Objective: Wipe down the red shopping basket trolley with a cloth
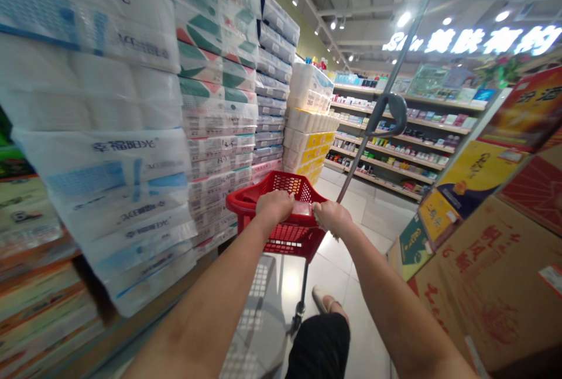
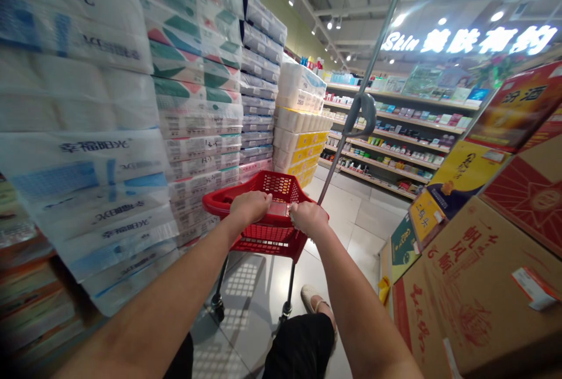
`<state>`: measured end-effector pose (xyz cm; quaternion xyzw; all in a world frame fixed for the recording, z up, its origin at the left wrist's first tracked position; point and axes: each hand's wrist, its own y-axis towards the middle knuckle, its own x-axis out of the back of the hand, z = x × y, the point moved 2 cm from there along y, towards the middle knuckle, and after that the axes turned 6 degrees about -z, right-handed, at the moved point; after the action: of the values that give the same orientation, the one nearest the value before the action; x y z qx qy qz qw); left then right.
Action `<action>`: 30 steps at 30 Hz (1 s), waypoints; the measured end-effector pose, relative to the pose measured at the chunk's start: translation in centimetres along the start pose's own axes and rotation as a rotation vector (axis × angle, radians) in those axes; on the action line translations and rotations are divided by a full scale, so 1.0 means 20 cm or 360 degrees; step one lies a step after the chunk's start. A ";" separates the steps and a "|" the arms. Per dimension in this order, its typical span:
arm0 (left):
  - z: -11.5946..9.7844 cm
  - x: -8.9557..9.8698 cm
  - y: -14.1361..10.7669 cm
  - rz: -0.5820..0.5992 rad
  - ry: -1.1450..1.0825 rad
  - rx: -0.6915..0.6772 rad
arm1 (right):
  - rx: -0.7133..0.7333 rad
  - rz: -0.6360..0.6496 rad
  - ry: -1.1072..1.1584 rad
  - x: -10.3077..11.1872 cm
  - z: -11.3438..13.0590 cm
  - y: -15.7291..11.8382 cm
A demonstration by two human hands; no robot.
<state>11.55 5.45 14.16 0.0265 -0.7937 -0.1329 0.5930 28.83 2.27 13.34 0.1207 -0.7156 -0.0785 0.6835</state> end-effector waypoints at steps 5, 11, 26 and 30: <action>0.01 0.01 -0.01 0.0008 -0.0004 -0.0004 | -0.0154 -0.0988 0.0109 -0.17 0.05 -0.17; 0.01 0.01 -0.02 0.0027 0.0017 -0.0023 | -0.0139 -0.1106 0.0173 -0.17 0.07 -0.18; 0.00 -0.01 -0.02 -0.0071 0.0003 -0.0053 | -0.0154 -0.1093 0.0203 -0.18 0.05 -0.19; -0.01 -0.02 -0.02 -0.0099 0.0035 -0.0044 | -0.0297 -0.0461 0.0175 -0.07 0.03 -0.09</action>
<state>11.84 5.15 13.84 0.0446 -0.7840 -0.1619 0.5976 28.43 0.84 11.37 0.1626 -0.6419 -0.2354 0.7115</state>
